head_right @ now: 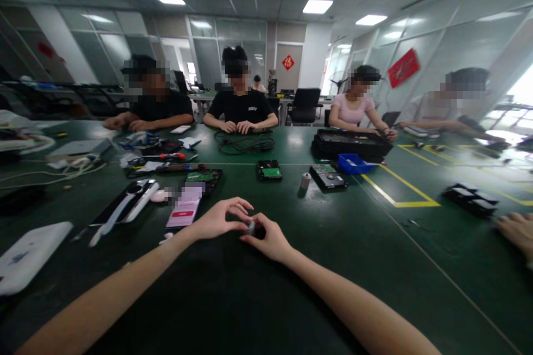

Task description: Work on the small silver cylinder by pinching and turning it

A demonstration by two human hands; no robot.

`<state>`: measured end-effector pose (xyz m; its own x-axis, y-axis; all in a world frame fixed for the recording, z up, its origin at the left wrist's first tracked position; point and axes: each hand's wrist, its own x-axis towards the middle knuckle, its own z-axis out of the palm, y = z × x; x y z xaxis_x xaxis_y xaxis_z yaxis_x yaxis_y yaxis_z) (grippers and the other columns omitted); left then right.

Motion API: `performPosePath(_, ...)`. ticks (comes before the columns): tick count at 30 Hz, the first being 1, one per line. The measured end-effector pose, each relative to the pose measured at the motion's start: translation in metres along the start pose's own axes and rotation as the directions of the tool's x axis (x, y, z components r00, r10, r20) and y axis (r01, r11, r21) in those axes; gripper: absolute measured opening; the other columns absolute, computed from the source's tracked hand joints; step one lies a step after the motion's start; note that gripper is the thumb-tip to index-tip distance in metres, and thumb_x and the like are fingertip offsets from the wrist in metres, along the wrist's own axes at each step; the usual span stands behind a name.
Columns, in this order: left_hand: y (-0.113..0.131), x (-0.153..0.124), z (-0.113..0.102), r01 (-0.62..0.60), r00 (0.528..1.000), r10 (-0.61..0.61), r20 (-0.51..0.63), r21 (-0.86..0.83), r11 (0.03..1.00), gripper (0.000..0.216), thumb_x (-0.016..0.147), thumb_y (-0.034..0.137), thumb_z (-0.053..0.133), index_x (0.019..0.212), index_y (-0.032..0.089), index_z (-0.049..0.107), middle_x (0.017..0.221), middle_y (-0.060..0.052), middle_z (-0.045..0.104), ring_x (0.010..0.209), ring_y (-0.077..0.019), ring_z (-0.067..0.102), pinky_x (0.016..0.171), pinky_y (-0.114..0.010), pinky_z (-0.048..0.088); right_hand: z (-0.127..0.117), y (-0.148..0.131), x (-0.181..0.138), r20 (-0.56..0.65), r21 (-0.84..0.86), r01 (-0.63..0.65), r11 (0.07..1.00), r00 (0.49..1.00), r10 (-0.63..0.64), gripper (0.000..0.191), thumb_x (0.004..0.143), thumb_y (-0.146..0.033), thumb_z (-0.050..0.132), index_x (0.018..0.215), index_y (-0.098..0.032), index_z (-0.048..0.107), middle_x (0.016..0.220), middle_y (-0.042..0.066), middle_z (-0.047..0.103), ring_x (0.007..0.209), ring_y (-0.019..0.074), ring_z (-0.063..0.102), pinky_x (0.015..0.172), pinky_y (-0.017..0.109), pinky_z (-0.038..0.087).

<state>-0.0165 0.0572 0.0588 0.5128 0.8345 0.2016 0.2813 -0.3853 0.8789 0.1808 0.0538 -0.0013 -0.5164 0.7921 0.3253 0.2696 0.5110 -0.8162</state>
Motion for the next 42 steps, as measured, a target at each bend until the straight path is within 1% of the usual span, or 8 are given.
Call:
performPosePath(4, 0.004, -0.001, -0.006, 0.022, 1.0, -0.021, -0.012, 0.065, 0.998, 0.045, 0.067, 0.022, 0.078, 0.107, 0.016, 0.058, 0.081, -0.004, 0.074, 0.084, -0.0216, 0.069, 0.084, -0.035, 0.048, -0.001, -0.003, 0.0, 0.0, 0.025, 0.0, 1.0, 1.0, 0.0, 0.031, 0.077, -0.033, 0.07, 0.101, -0.02, 0.057, 0.092, 0.001, 0.064, 0.085, 0.0163, 0.061, 0.077, 0.029, 0.047)
performPosePath(11, 0.01, -0.004, 0.005, -0.043, 0.999, 0.042, 0.017, 0.067, 0.997, 0.04, 0.071, 0.013, 0.072, 0.109, 0.02, 0.061, 0.114, -0.007, 0.067, 0.103, -0.0205, 0.064, 0.095, -0.033, 0.044, 0.0, 0.001, 0.0, -0.019, 0.005, 0.023, 1.0, 1.0, -0.023, 0.028, 0.077, -0.033, 0.071, 0.096, -0.019, 0.056, 0.089, 0.001, 0.063, 0.082, 0.0166, 0.06, 0.075, 0.029, 0.048)
performPosePath(18, 0.005, -0.002, 0.007, -0.016, 0.999, 0.018, -0.028, 0.069, 0.997, 0.036, 0.074, 0.016, 0.071, 0.108, 0.019, 0.06, 0.094, -0.004, 0.073, 0.091, -0.0191, 0.068, 0.088, -0.03, 0.048, 0.0, 0.001, 0.0, -0.007, 0.008, 0.024, 1.0, 1.0, -0.023, 0.029, 0.078, -0.035, 0.07, 0.097, -0.019, 0.056, 0.088, 0.001, 0.063, 0.081, 0.016, 0.06, 0.075, 0.029, 0.048)
performPosePath(22, 0.006, -0.002, 0.014, -0.044, 0.99, 0.07, -0.125, 0.203, 0.978, 0.015, 0.078, 0.015, 0.067, 0.09, 0.019, 0.06, 0.089, -0.002, 0.072, 0.086, -0.0186, 0.068, 0.082, -0.029, 0.047, 0.001, 0.002, 0.0, -0.001, 0.005, 0.003, 1.0, 1.0, -0.003, 0.03, 0.077, -0.035, 0.07, 0.098, -0.019, 0.055, 0.087, 0.0, 0.063, 0.081, 0.0158, 0.06, 0.074, 0.028, 0.047)
performPosePath(26, 0.001, -0.004, 0.022, -0.02, 0.972, 0.089, -0.218, 0.301, 0.953, 0.017, 0.078, 0.013, 0.066, 0.083, 0.02, 0.051, 0.083, -0.001, 0.07, 0.083, -0.0189, 0.066, 0.079, -0.03, 0.047, 0.001, 0.001, 0.0, 0.0, 0.016, -0.007, 1.0, 1.0, 0.007, 0.029, 0.077, -0.035, 0.071, 0.096, -0.019, 0.055, 0.086, 0.0, 0.062, 0.08, 0.0154, 0.06, 0.073, 0.027, 0.046)
performPosePath(33, -0.005, -0.006, 0.027, -0.093, 0.949, 0.2, -0.242, 0.392, 0.915, 0.015, 0.081, 0.016, 0.064, 0.091, 0.019, 0.052, 0.089, -0.002, 0.065, 0.088, -0.0192, 0.06, 0.082, -0.032, 0.045, -0.001, 0.0, 0.0, -0.002, -0.009, -0.006, 1.0, 1.0, 0.006, 0.028, 0.077, -0.034, 0.07, 0.095, -0.02, 0.055, 0.087, 0.0, 0.063, 0.081, 0.016, 0.059, 0.073, 0.028, 0.047)
performPosePath(37, -0.002, -0.006, 0.027, -0.175, 0.945, 0.276, -0.178, 0.438, 0.882, 0.013, 0.084, 0.012, 0.06, 0.094, 0.02, 0.059, 0.103, -0.003, 0.066, 0.101, -0.0201, 0.058, 0.092, -0.036, 0.04, 0.001, 0.003, 0.0, -0.019, -0.017, 0.0, 1.0, 1.0, 0.0, 0.028, 0.076, -0.035, 0.071, 0.094, -0.019, 0.055, 0.087, 0.0, 0.062, 0.081, 0.0163, 0.059, 0.074, 0.028, 0.047)
performPosePath(42, -0.006, -0.005, 0.032, -0.129, 0.945, 0.234, -0.228, 0.4, 0.907, 0.004, 0.082, 0.017, 0.064, 0.082, 0.019, 0.061, 0.098, -0.003, 0.067, 0.09, -0.0186, 0.063, 0.086, -0.032, 0.043, 0.001, 0.003, 0.0, -0.012, -0.007, 0.001, 1.0, 1.0, -0.001, 0.029, 0.077, -0.035, 0.07, 0.095, -0.019, 0.054, 0.088, 0.0, 0.062, 0.081, 0.0158, 0.06, 0.074, 0.028, 0.047)
